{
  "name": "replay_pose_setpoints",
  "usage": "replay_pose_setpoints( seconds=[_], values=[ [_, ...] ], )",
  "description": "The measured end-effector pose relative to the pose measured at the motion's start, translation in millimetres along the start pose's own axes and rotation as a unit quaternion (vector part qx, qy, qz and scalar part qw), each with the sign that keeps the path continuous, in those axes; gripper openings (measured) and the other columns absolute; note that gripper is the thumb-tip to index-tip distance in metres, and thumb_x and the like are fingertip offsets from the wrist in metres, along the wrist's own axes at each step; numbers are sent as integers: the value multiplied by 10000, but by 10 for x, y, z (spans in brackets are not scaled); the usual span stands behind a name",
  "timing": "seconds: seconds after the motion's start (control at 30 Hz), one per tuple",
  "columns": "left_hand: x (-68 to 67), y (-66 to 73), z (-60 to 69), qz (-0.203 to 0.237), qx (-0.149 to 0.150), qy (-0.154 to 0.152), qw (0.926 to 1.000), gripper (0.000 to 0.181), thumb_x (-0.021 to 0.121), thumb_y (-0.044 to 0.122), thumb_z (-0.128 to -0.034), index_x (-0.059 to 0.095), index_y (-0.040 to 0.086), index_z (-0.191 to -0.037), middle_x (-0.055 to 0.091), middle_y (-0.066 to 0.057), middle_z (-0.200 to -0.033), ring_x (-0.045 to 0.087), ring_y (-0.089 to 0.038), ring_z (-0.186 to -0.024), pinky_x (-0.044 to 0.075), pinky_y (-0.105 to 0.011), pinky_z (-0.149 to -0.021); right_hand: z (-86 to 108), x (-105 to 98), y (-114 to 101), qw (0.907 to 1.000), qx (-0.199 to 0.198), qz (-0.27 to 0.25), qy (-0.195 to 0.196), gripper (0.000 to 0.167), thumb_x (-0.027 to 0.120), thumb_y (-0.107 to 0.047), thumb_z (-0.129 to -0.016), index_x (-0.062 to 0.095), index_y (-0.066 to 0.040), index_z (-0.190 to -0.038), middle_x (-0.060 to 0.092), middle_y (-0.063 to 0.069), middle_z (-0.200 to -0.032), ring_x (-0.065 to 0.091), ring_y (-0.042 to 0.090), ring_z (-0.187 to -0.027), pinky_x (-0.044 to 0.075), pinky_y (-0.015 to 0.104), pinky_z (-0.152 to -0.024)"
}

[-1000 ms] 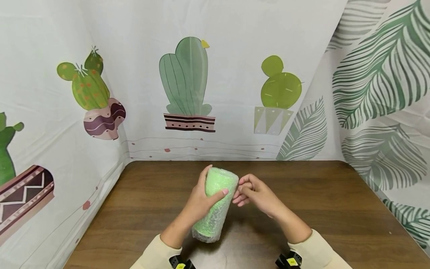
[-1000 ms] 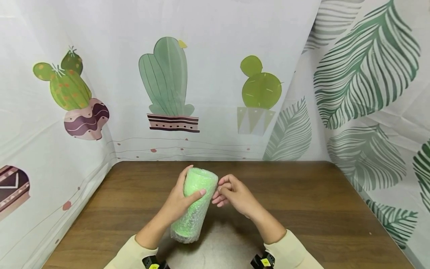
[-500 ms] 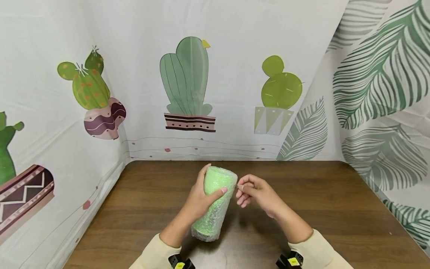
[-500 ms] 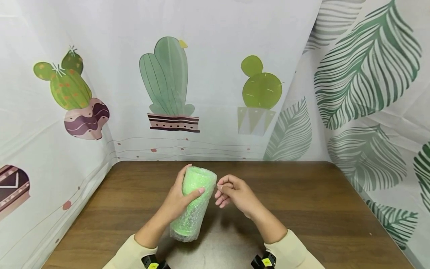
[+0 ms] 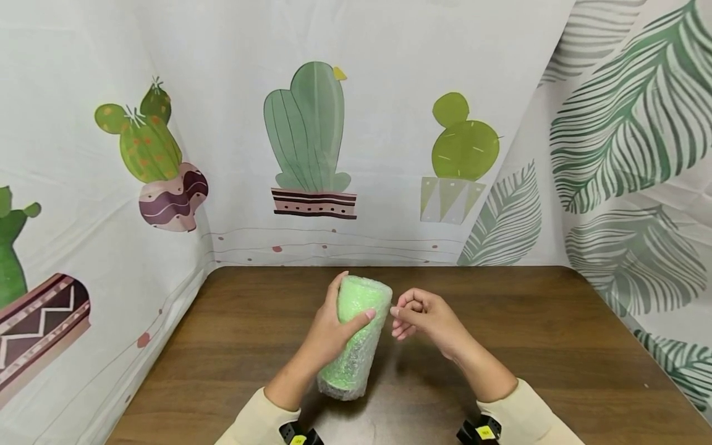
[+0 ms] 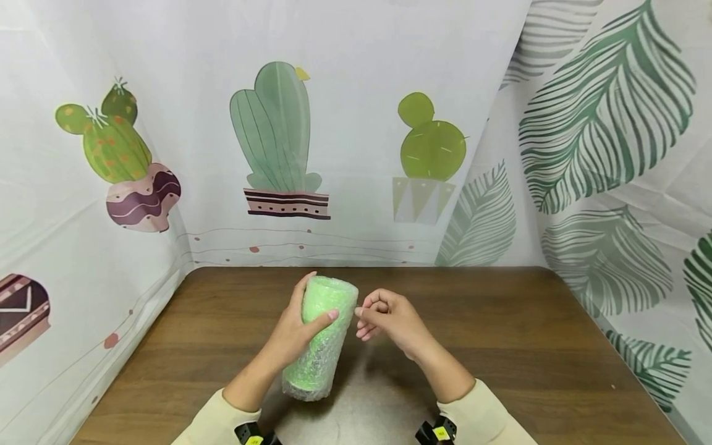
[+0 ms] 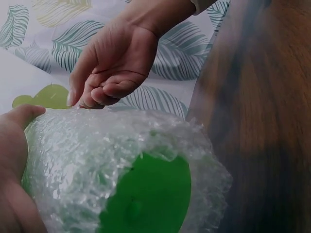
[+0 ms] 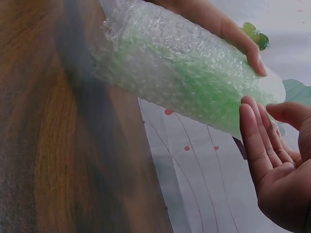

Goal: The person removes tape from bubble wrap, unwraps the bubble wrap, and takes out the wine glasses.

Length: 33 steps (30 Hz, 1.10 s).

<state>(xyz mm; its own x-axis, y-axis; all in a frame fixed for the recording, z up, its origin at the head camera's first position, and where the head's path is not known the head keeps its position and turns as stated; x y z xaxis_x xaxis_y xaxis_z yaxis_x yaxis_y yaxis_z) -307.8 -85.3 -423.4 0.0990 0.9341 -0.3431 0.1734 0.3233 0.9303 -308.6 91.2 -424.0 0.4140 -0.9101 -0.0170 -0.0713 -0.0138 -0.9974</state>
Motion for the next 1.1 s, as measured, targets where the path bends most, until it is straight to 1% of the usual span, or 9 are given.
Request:
replay_pose_setpoints(
  seconds=[0.17,0.3,0.43,0.53,0.7,0.77,0.87,1.0,1.1],
  values=[
    [10,3,4,-57,33,-15,10000,939,773,481,-849,209,339,-1586,604,-182,-1292,657,-274,-988,567,-365,-726,-6,-8,9,9999,-50,88,99,200,634,-92,-980,511,60,-1019,692,69,-782,731,188,-691,624,418,-675],
    [12,18,6,-156,66,16,9999,949,779,487,-842,213,327,-1587,609,-175,-1291,652,-267,-997,562,-355,-742,-7,19,-5,9998,-135,160,-41,227,595,-77,-998,485,99,-1090,711,201,-873,748,242,-763,624,442,-718],
    [8,17,4,-213,96,43,9997,954,784,493,-836,216,331,-1585,609,-163,-1292,646,-264,-1009,562,-364,-753,-3,33,-15,9990,-144,381,-196,234,564,-79,-1014,487,116,-1116,696,340,-984,753,256,-819,623,410,-722],
    [7,11,3,-253,134,44,9996,960,784,494,-836,215,315,-1589,607,-160,-1301,644,-260,-1022,563,-373,-763,8,33,-19,9981,-107,554,-229,234,567,-100,-1018,512,111,-1101,685,367,-1014,751,235,-813,618,372,-690],
    [-3,15,6,-303,187,86,9993,946,782,499,-838,217,344,-1581,609,-148,-1305,642,-250,-1029,559,-374,-777,18,19,-14,9985,-36,517,-157,224,600,-143,-1014,563,64,-1089,683,261,-915,709,175,-688,603,347,-620],
    [-8,12,4,-303,180,102,9993,942,784,498,-836,220,356,-1577,609,-142,-1302,641,-249,-1027,558,-373,-774,16,15,-12,9986,-37,492,-172,222,601,-145,-1015,567,61,-1089,677,184,-869,699,157,-657,600,340,-603],
    [-11,3,2,-296,157,103,9994,944,787,501,-832,217,375,-1574,606,-132,-1306,640,-251,-1033,559,-375,-780,13,21,-9,9988,-46,406,-264,242,585,-122,-1019,542,103,-1095,690,204,-885,735,194,-711,614,365,-640],
    [-11,-4,-6,-305,136,110,9994,948,789,515,-825,215,392,-1570,606,-126,-1308,641,-254,-1041,561,-379,-783,9,33,-6,9988,-5,283,-401,267,565,-96,-1021,504,149,-1105,700,290,-959,757,254,-828,625,394,-738],
    [-11,-9,-10,-298,122,113,9994,948,788,518,-824,216,393,-1570,606,-130,-1305,641,-258,-1038,563,-383,-776,11,24,-11,9986,34,264,-463,256,568,-89,-1012,511,145,-1100,706,262,-948,754,289,-838,625,400,-757]
  ],
)
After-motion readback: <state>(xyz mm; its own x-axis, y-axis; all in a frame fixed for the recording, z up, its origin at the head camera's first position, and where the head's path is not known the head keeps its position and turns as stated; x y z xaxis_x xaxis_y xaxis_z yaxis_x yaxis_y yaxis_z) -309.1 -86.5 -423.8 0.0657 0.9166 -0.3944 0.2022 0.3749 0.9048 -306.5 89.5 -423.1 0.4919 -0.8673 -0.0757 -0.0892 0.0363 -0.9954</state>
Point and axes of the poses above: each hand's wrist, its own z-axis away from the middle knuckle, its own x-axis out of the palm, y = z × x, the point moved 10 cm from there along -z, towards the middle knuckle
